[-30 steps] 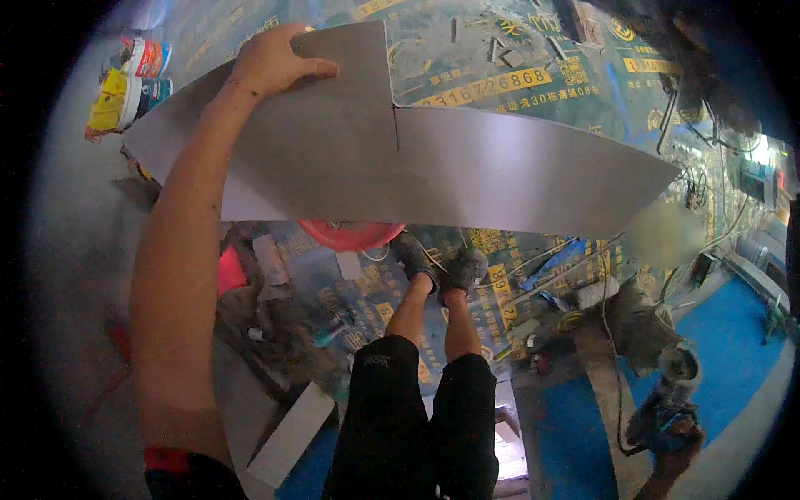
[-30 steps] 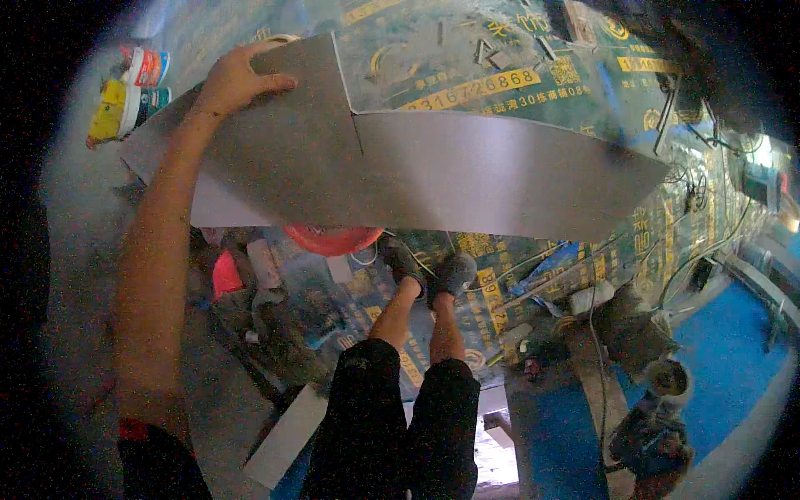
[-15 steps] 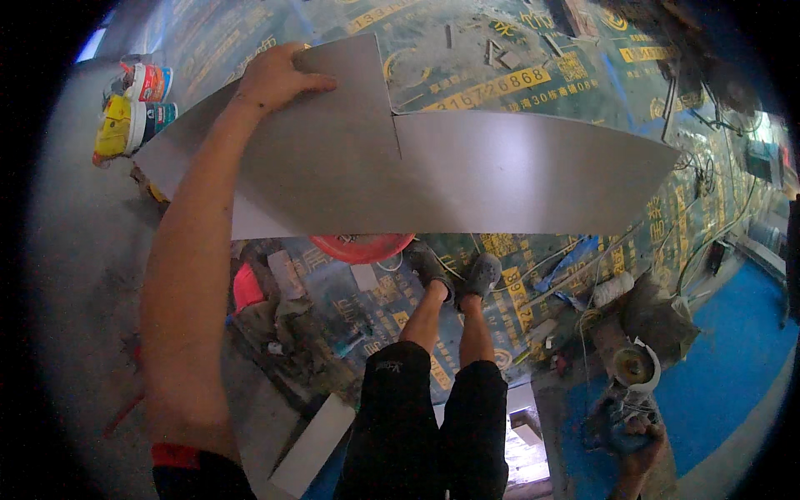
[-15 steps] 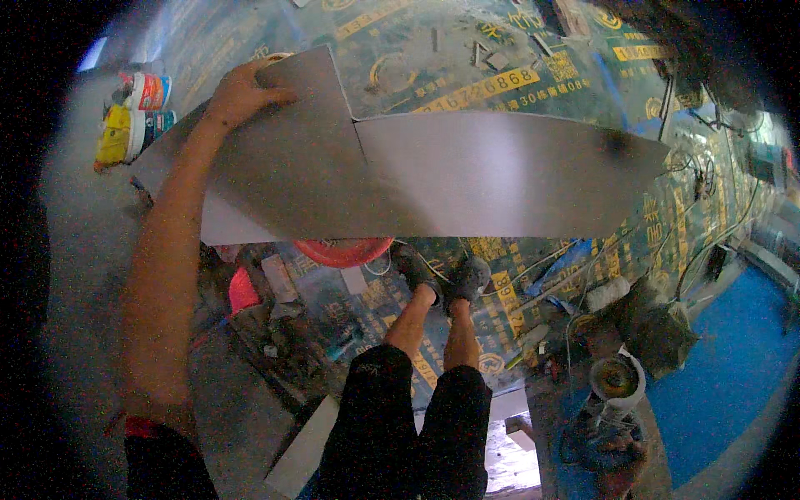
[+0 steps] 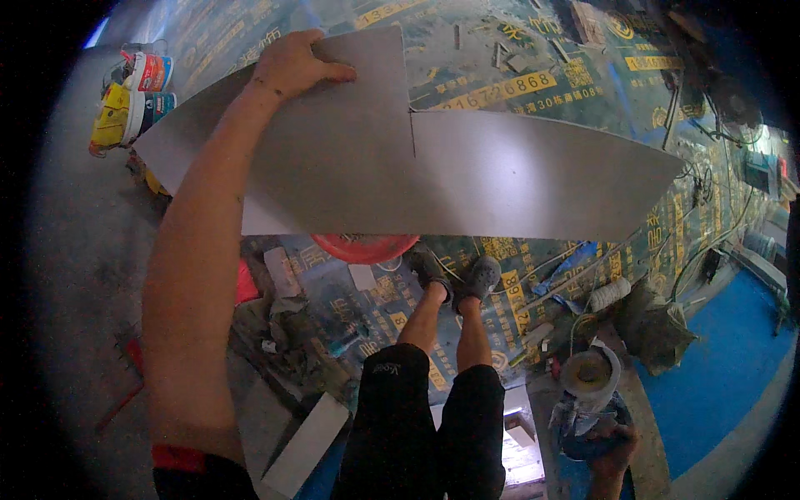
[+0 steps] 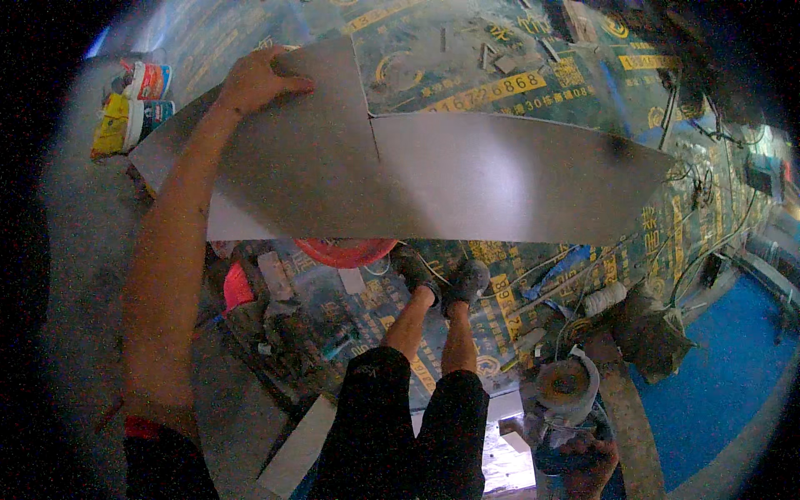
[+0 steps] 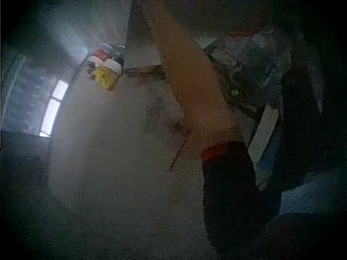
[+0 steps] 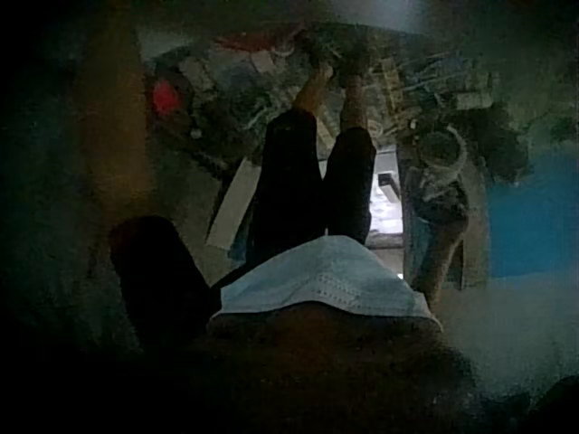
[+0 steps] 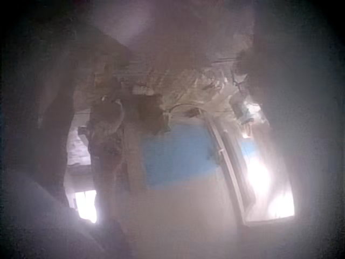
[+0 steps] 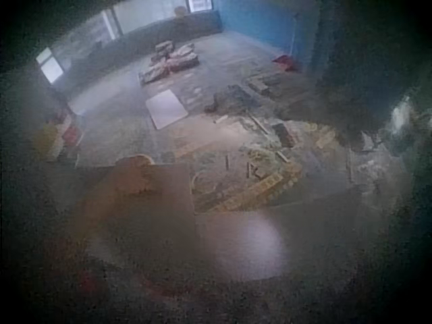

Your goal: The person uses an angle grinder to cut a rectangular tile. They hold the tile with one hand and guide the grinder along a marked line with the other, completing the cut and separating the piece.

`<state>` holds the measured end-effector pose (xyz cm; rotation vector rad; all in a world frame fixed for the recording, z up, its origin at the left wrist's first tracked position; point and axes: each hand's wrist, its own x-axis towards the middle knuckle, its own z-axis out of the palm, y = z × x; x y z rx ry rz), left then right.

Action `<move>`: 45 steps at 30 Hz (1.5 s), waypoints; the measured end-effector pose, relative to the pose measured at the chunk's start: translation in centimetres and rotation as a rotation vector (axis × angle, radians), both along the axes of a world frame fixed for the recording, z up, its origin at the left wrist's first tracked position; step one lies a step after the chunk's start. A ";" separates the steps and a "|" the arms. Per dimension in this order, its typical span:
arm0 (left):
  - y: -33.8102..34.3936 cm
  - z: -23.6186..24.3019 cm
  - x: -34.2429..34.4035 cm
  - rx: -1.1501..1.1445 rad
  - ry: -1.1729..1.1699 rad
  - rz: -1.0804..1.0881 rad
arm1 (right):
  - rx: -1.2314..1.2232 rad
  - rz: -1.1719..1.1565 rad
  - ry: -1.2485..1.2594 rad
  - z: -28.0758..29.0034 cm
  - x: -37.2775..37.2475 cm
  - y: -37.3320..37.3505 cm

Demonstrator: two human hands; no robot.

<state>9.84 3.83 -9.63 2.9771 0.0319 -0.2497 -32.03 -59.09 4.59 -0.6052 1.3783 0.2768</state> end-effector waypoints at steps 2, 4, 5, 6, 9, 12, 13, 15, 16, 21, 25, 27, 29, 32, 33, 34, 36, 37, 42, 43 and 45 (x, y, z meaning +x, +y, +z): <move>0.6 0.0 0.1 -0.036 0.007 0.007 | 0.024 0.002 -0.028 -0.7 -1.0 -0.5; -0.9 0.6 -0.2 -0.117 0.034 0.022 | -0.088 -0.013 0.027 0.1 1.1 2.9; -1.1 1.0 -0.2 -0.144 0.075 0.053 | -0.139 -0.018 0.053 0.4 1.9 4.1; -1.4 1.5 -0.3 -0.170 0.116 0.084 | -0.087 -0.027 0.009 0.2 1.6 4.0; -1.1 1.3 -0.4 -0.135 0.089 0.095 | -0.042 -0.002 -0.040 0.2 1.8 4.9; -1.2 1.1 -0.4 -0.132 0.059 0.098 | -0.169 0.096 0.024 0.8 2.8 5.8; -1.3 1.2 -0.4 -0.146 0.061 0.105 | -0.168 0.116 0.017 0.5 2.3 4.9; -1.5 1.4 -0.8 -0.122 0.042 0.099 | -0.175 0.087 0.025 0.7 3.2 5.6; -1.5 1.6 -1.1 -0.108 0.032 0.098 | -0.183 0.039 0.039 0.9 3.7 6.0; -2.4 6.1 -7.2 -0.072 -0.182 0.048 | -0.178 0.345 -0.018 3.4 6.8 6.9; -4.4 7.8 -11.7 -0.081 -0.351 -0.020 | -0.307 0.624 -0.115 7.3 13.9 12.2; -4.9 9.1 -13.5 -0.082 -0.399 -0.034 | -0.265 0.701 -0.238 8.0 17.0 13.3; -4.9 9.4 -14.7 -0.075 -0.432 -0.045 | -0.210 0.760 -0.364 8.1 19.8 14.6; -4.8 10.3 -16.2 -0.063 -0.438 -0.031 | -0.068 0.819 -0.540 7.7 24.4 17.6; -4.7 10.3 -16.5 -0.063 -0.448 -0.035 | -0.025 0.833 -0.583 7.5 25.7 18.6; -4.8 9.9 -16.4 -0.076 -0.464 -0.044 | -0.002 0.846 -0.620 7.0 26.9 19.4; -5.0 10.2 -16.6 -0.073 -0.492 -0.085 | 0.046 0.873 -0.672 6.3 28.9 21.1; -5.1 10.0 -16.7 -0.086 -0.504 -0.082 | 0.058 0.884 -0.689 6.0 29.7 21.9; -3.9 8.8 -19.0 0.014 -0.630 -0.086 | 0.081 1.005 -0.682 2.4 31.5 25.1; -2.7 8.2 -19.4 0.049 -0.581 -0.064 | 0.056 1.037 -0.681 2.4 31.6 25.4; -2.3 7.6 -19.9 0.073 -0.551 -0.044 | 0.096 0.989 -0.673 1.9 31.3 26.3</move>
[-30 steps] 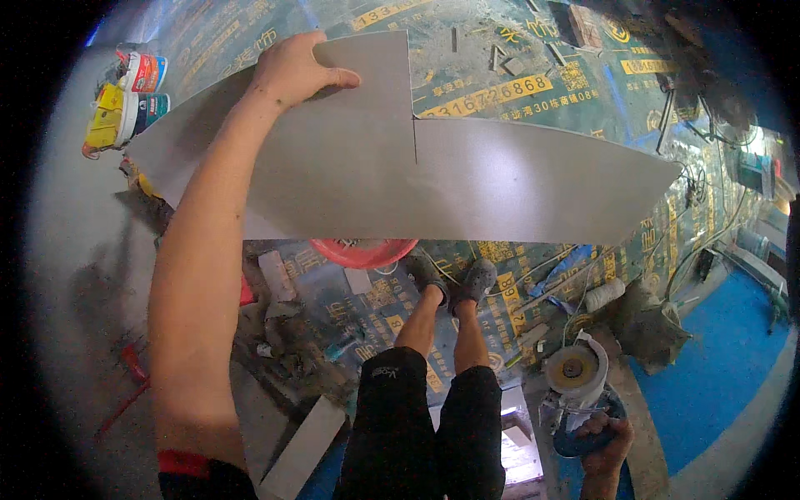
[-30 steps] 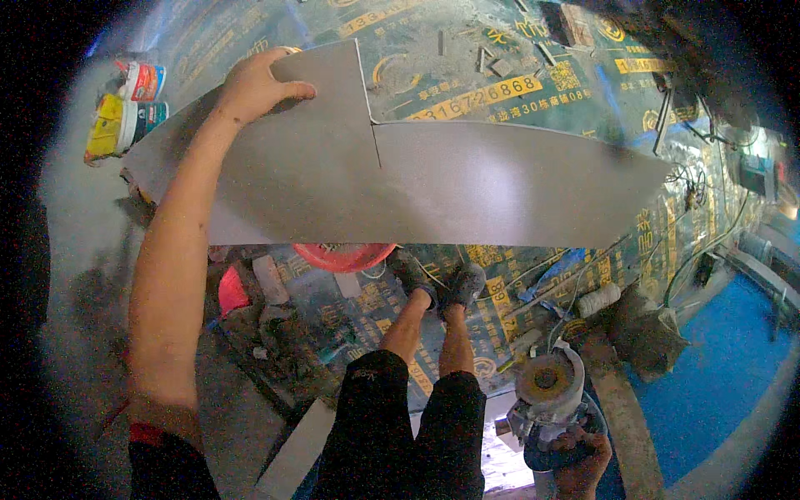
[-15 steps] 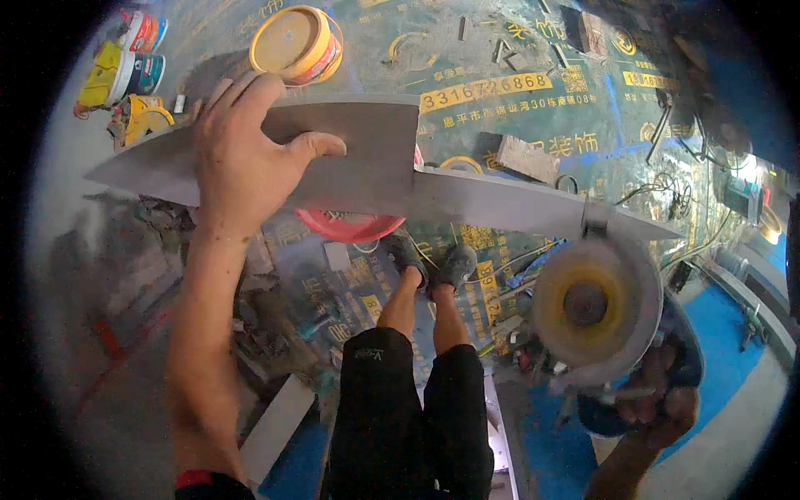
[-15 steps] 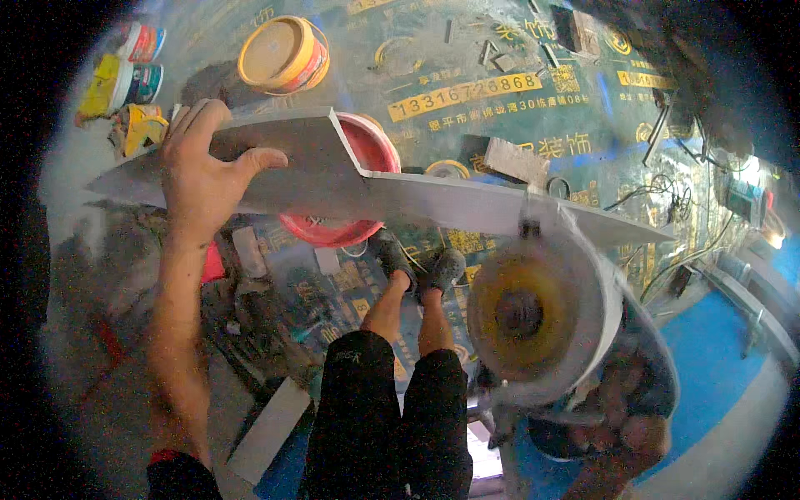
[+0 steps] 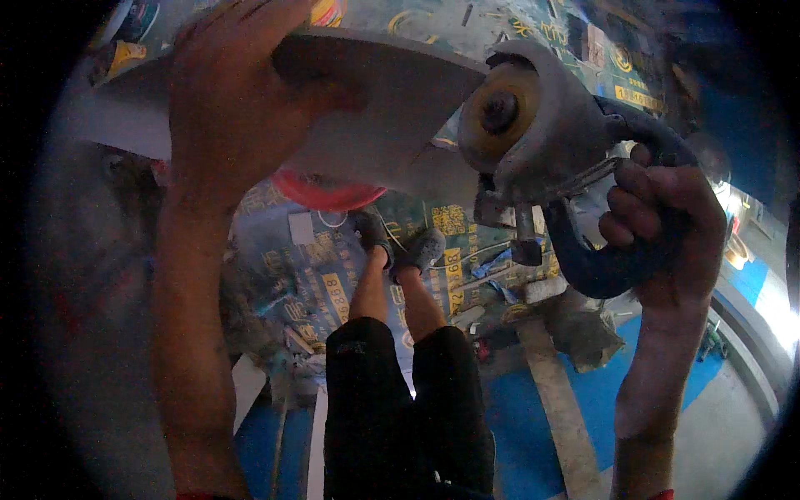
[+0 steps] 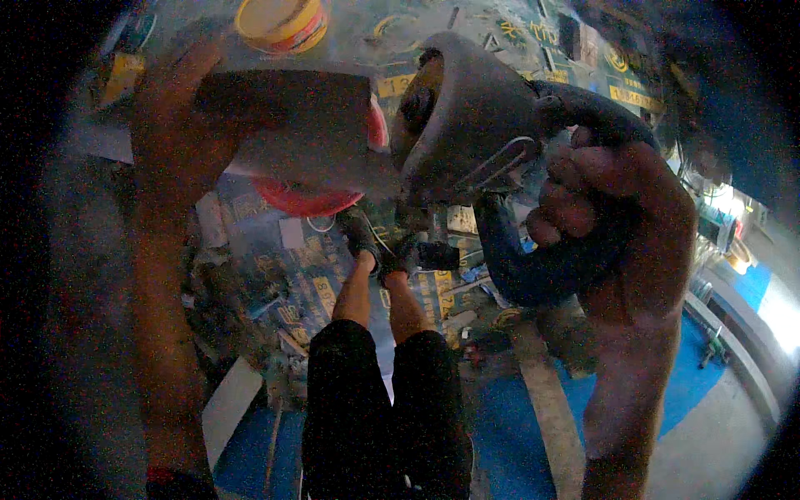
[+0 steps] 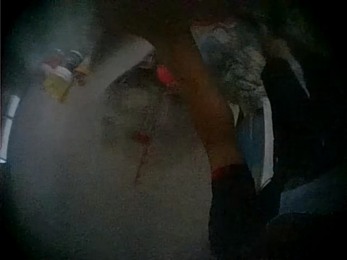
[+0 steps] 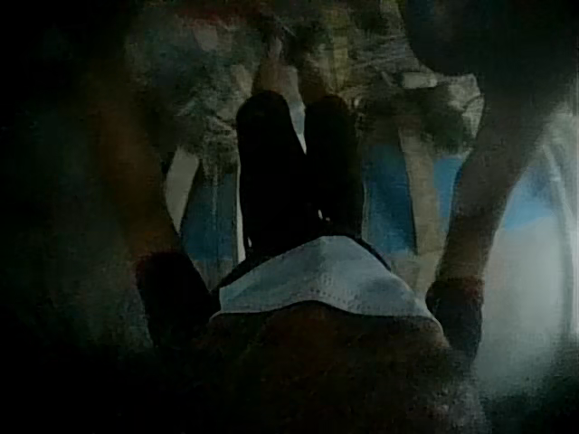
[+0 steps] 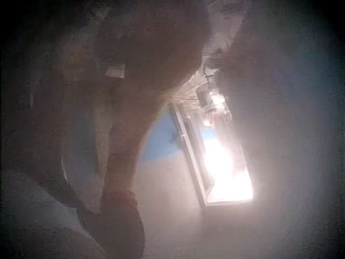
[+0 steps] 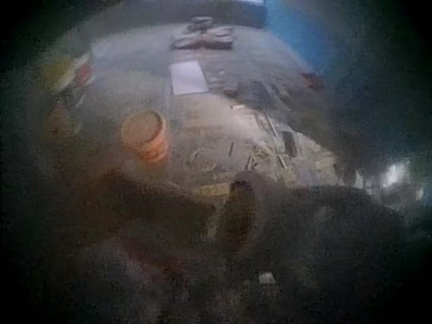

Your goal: The person uses an angle grinder to cut a rectangular tile. They hold the tile with one hand and guide the grinder along a marked line with the other, completing the cut and separating the piece.

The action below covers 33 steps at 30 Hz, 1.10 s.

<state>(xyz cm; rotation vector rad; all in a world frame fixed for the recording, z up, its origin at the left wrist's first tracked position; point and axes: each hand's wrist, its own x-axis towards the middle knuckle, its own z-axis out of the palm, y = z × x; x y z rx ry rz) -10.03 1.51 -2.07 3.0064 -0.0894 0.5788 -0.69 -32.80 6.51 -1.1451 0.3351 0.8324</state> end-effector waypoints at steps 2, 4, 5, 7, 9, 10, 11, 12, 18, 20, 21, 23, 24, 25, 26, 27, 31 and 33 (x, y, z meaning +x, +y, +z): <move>-0.2 -0.1 0.0 -0.026 -0.033 -0.023 | 0.019 0.001 0.014 -0.3 0.0 0.4; -0.4 0.2 0.3 -0.052 -0.054 -0.051 | 0.012 0.034 0.009 -0.4 0.3 0.5; -0.7 0.3 0.4 -0.065 -0.052 -0.058 | 0.001 0.022 0.015 -0.6 0.3 0.4; -1.5 0.6 0.7 -0.097 -0.046 -0.072 | -0.023 -0.004 0.027 -0.8 0.3 0.3; -1.6 1.5 0.7 -0.106 -0.029 -0.074 | -0.041 0.025 0.037 -0.7 0.4 0.9; -1.5 1.9 0.8 -0.113 -0.020 -0.072 | -0.050 0.038 0.042 -0.6 0.4 1.1; -1.8 2.0 0.9 -0.125 -0.019 -0.071 | -0.035 0.046 0.048 -0.6 0.3 0.9; -2.0 2.0 1.0 -0.133 -0.016 -0.074 | -0.021 0.053 0.053 -0.6 0.1 0.7; -2.5 3.0 1.3 -0.168 0.037 -0.043 | -0.030 0.040 0.073 -0.4 -0.4 1.2; -3.3 3.3 1.2 -0.173 0.024 -0.009 | -0.033 0.036 0.070 -0.3 -0.5 1.5; -3.7 3.5 1.1 -0.178 0.004 0.009 | -0.033 0.037 0.070 -0.2 -0.5 1.5; -4.3 3.6 1.0 -0.173 -0.058 -0.012 | -0.042 0.047 0.063 -0.2 -0.5 1.6; -4.2 3.5 1.0 -0.179 -0.066 -0.033 | -0.051 0.056 0.056 -0.2 -0.5 1.5; -3.2 3.2 1.2 -0.201 -0.031 -0.078 | -0.061 0.065 0.049 -0.2 -0.5 1.5; -2.8 2.9 1.5 -0.205 -0.034 -0.102 | -0.050 0.052 0.056 -0.2 -0.5 1.6; -2.3 2.6 1.8 -0.208 -0.037 -0.126 | -0.039 0.039 0.064 -0.2 -0.5 1.7; -2.1 2.5 1.8 -0.160 -0.077 -0.139 | -0.049 0.041 0.050 -0.3 -0.5 1.9; -2.1 2.4 1.7 -0.176 -0.047 -0.129 | -0.040 0.029 0.080 -0.4 -0.4 1.6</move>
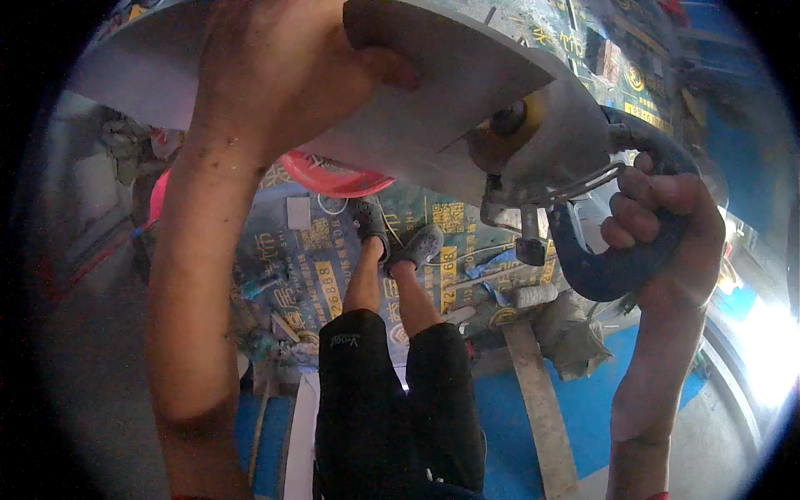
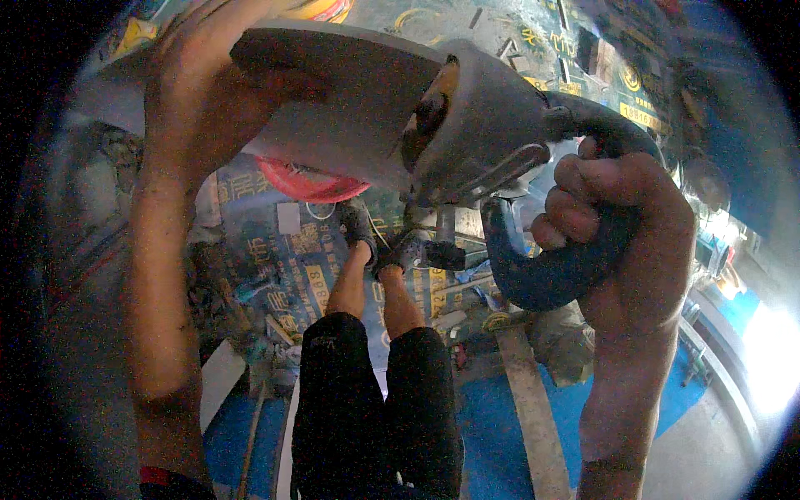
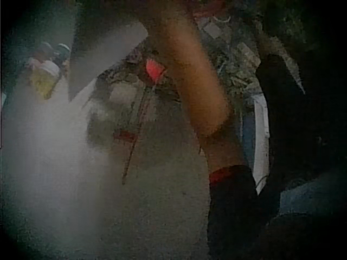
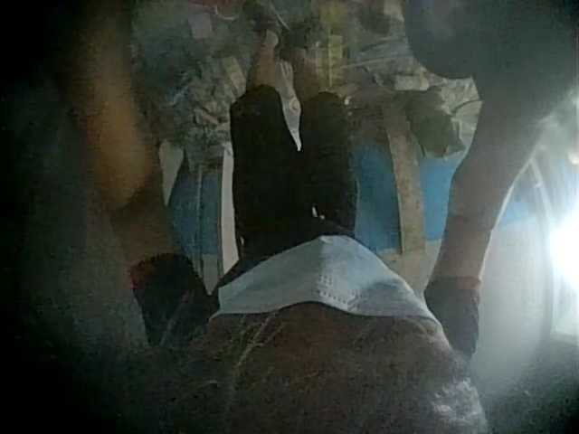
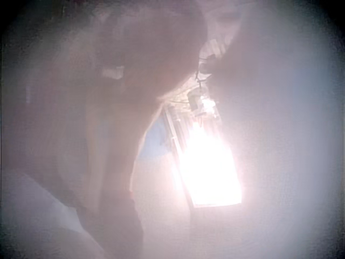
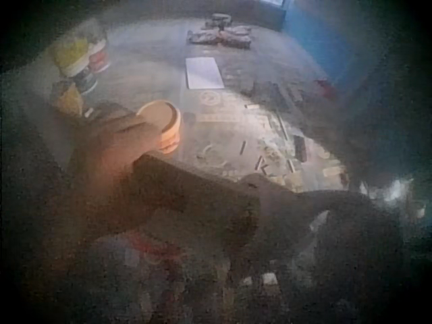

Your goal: The person uses an angle grinder to cut a rectangular tile. They hold the tile with one hand and guide the grinder along a marked line with the other, completing the cut and separating the piece.

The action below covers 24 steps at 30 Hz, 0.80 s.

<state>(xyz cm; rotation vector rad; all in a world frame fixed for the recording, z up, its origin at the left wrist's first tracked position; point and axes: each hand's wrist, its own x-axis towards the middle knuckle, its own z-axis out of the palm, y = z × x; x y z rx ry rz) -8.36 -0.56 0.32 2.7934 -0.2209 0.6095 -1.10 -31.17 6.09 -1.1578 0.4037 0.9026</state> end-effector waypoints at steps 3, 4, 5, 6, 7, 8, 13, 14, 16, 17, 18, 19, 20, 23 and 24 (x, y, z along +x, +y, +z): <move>0.2 -0.5 0.2 -0.014 0.000 0.011 | -0.017 0.000 -0.002 0.2 0.1 0.1; 0.2 -0.5 0.4 0.017 -0.025 0.006 | -0.027 0.003 -0.011 0.3 0.1 0.2; 0.0 -0.2 0.5 0.038 -0.052 -0.007 | -0.017 0.002 -0.010 0.3 0.2 0.1; -0.2 0.0 0.6 0.060 -0.077 -0.021 | -0.006 0.001 -0.009 0.3 0.4 0.0; -0.5 0.6 0.5 0.072 -0.102 -0.043 | 0.004 0.000 -0.008 0.3 0.5 -0.1; -0.5 0.6 0.5 0.062 -0.094 -0.051 | 0.008 0.001 -0.015 0.2 0.5 -0.1; 0.8 -0.7 0.7 -0.022 -0.175 -0.148 | -0.017 0.017 -0.027 -0.1 0.9 0.2; 0.7 -1.1 0.8 -0.025 -0.231 -0.161 | -0.024 0.022 -0.027 -0.1 1.0 0.3; 0.2 -1.6 1.2 -0.023 -0.310 -0.142 | -0.038 0.032 -0.027 0.1 1.2 0.6; 0.1 -1.6 1.2 -0.016 -0.294 -0.128 | -0.025 0.025 -0.020 0.1 1.2 0.6; 0.0 -1.5 1.2 -0.010 -0.278 -0.115 | -0.013 0.018 -0.014 0.0 1.2 0.6; 0.3 -1.0 0.8 0.001 -0.220 -0.118 | -0.001 0.011 -0.007 0.0 1.3 0.5; 0.4 -0.6 0.6 0.004 -0.156 -0.109 | -0.001 0.009 0.001 0.0 1.3 0.5; 0.4 0.3 0.3 -0.035 -0.006 -0.077 | -0.013 0.005 0.011 0.0 1.4 0.6; 0.3 0.3 0.3 -0.073 0.015 -0.074 | -0.024 0.005 0.004 0.1 1.3 0.7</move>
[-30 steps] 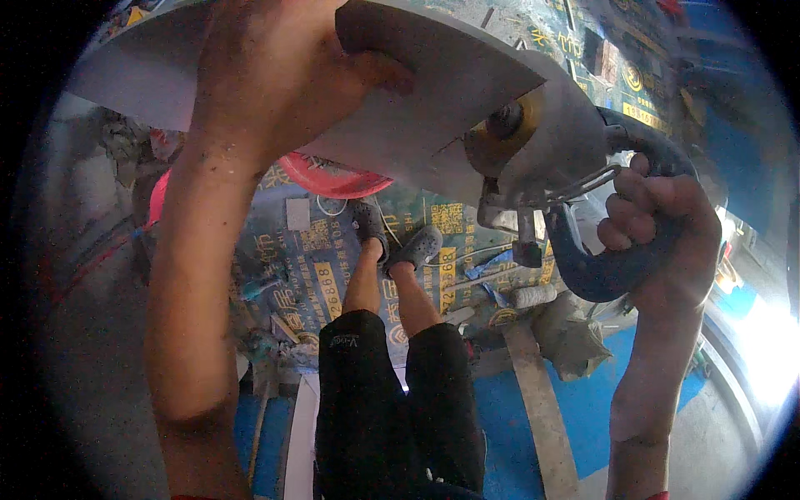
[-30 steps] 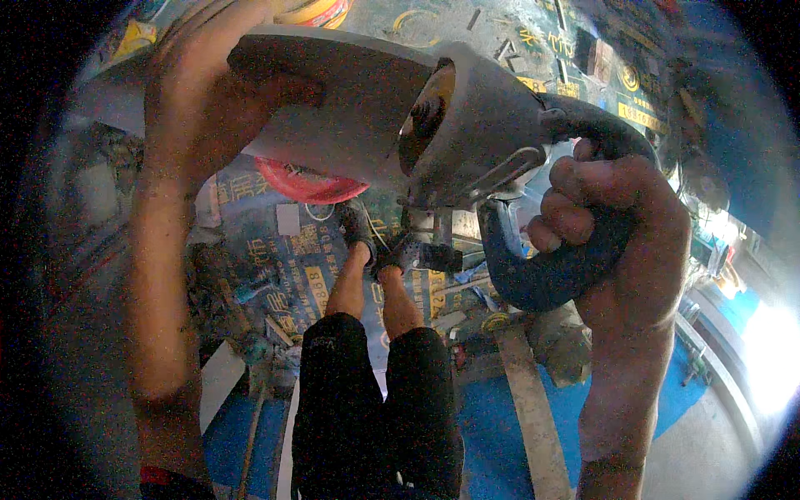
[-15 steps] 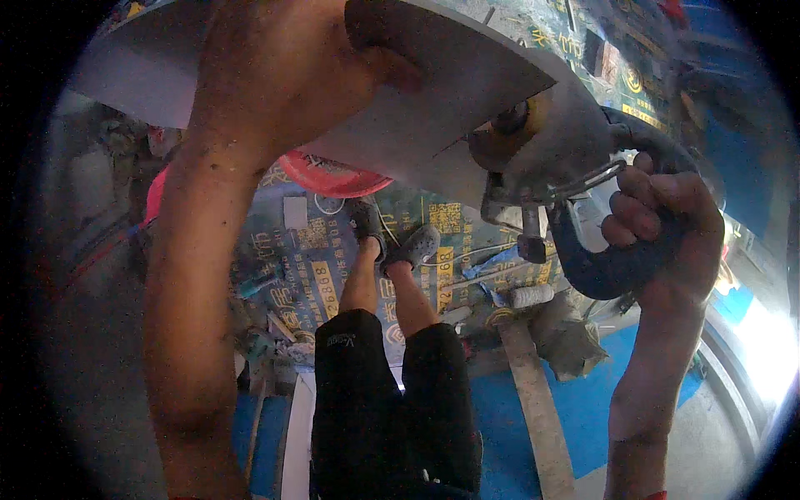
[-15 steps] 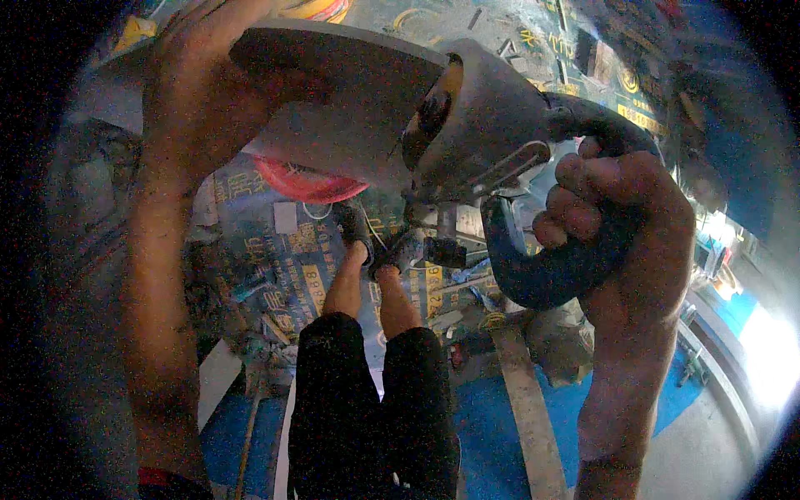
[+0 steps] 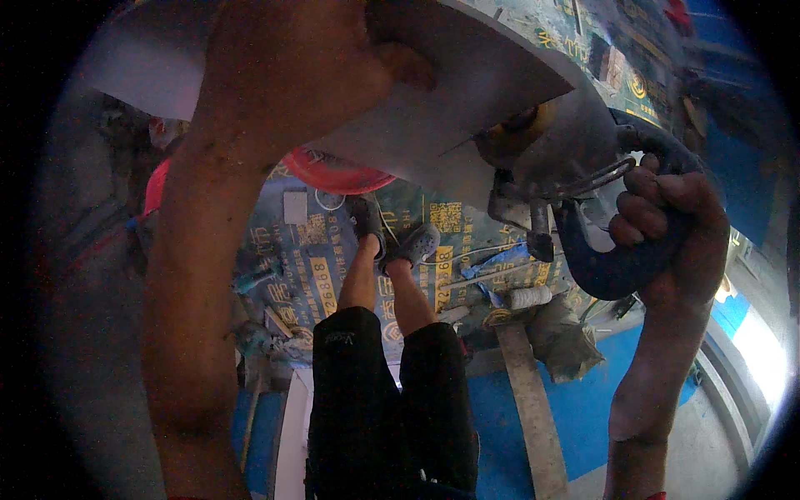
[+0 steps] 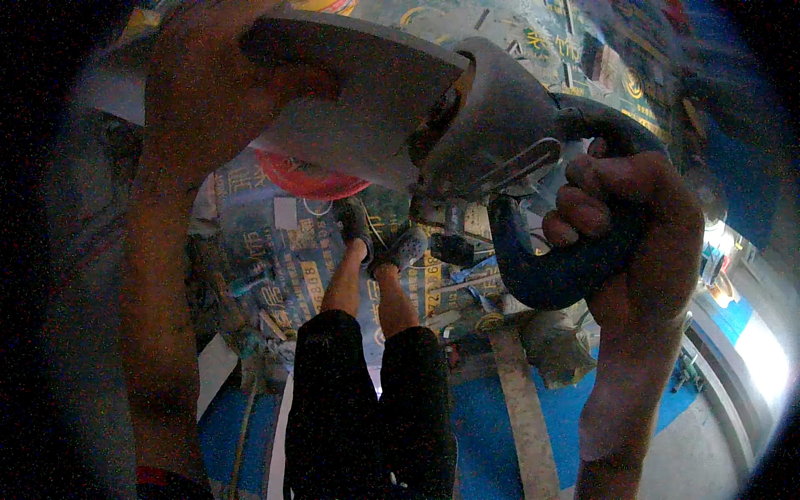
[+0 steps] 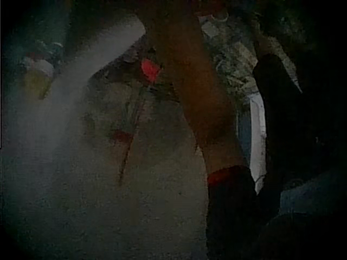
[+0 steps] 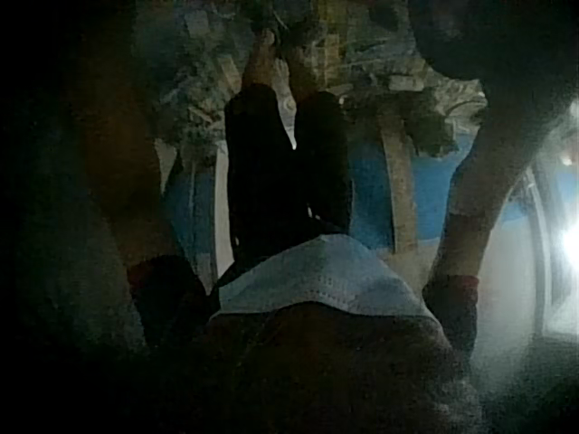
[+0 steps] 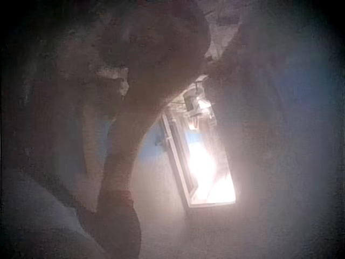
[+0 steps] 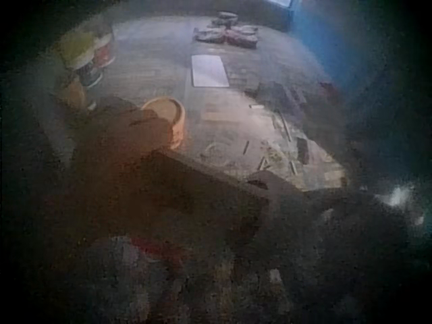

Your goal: The person uses an angle grinder to cut a rectangular tile. They hold the tile with one hand and guide the grinder along a marked line with the other, completing the cut and separating the piece.

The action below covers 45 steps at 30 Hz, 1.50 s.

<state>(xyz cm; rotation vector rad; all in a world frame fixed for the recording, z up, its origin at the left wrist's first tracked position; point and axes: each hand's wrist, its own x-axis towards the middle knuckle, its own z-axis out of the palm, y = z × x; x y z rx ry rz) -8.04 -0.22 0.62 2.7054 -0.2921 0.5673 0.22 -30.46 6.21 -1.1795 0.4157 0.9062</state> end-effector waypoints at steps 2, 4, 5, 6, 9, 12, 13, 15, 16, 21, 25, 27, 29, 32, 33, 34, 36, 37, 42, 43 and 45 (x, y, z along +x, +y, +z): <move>0.0 -0.3 0.2 -0.078 -0.026 -0.027 | -0.008 -0.003 -0.003 0.1 0.0 0.1; 0.0 0.2 0.3 -0.034 -0.020 -0.048 | -0.003 -0.010 0.006 0.0 0.0 0.0; 0.0 0.1 0.4 -0.015 -0.039 -0.055 | 0.001 -0.001 0.004 0.0 0.0 0.1; 0.0 0.0 0.4 0.005 -0.059 -0.060 | 0.005 0.008 0.001 0.0 0.0 0.1; 0.2 -1.0 0.5 -0.015 -0.122 -0.047 | 0.008 0.026 0.001 0.1 0.1 0.0; 0.4 -0.9 0.4 0.025 -0.035 0.009 | 0.013 0.026 0.008 0.0 0.2 0.0; 0.4 -1.0 0.4 0.049 -0.022 0.030 | 0.016 0.024 0.012 0.0 0.2 0.0; 0.3 -1.1 0.3 0.068 -0.013 0.063 | 0.012 0.017 0.015 0.0 0.2 0.1; 0.1 -1.1 0.3 0.063 -0.017 0.076 | 0.011 0.014 0.017 0.0 0.1 0.1; 0.2 -0.7 0.9 -0.070 -0.049 -0.028 | -0.032 0.027 -0.007 -0.1 0.4 0.0; -0.1 -0.1 0.8 -0.037 -0.024 -0.013 | 0.014 0.086 -0.038 -0.3 0.8 -0.4; -0.1 -0.2 0.8 0.007 -0.035 -0.004 | 0.009 0.088 -0.039 -0.4 0.8 -0.5; -0.2 -0.3 0.7 -0.010 -0.048 -0.008 | 0.014 0.067 -0.012 -0.4 0.8 -0.5; 0.0 -0.7 0.7 -0.008 -0.060 -0.002 | 0.031 0.024 0.038 -0.3 0.8 -0.2; 0.0 -0.8 0.8 -0.005 -0.072 -0.003 | 0.035 0.024 0.033 -0.3 0.7 -0.2; -0.1 -0.9 0.8 -0.002 -0.100 -0.010 | 0.038 0.024 0.028 -0.3 0.7 -0.3; -0.3 -0.8 0.8 0.010 -0.083 0.014 | 0.036 0.018 0.037 -0.3 0.8 -0.3; -0.4 -0.6 0.8 0.018 -0.039 0.047 | 0.034 0.014 0.041 -0.2 0.8 -0.3; -0.2 -0.1 0.8 -0.146 -0.003 -0.019 | 0.047 0.029 0.034 -0.2 0.7 -0.2; -0.1 -0.7 0.9 -0.163 -0.018 -0.030 | 0.047 0.030 0.033 -0.1 0.7 -0.2; -0.2 -1.1 0.9 -0.099 -0.084 -0.029 | 0.032 0.015 0.043 -0.1 0.7 -0.2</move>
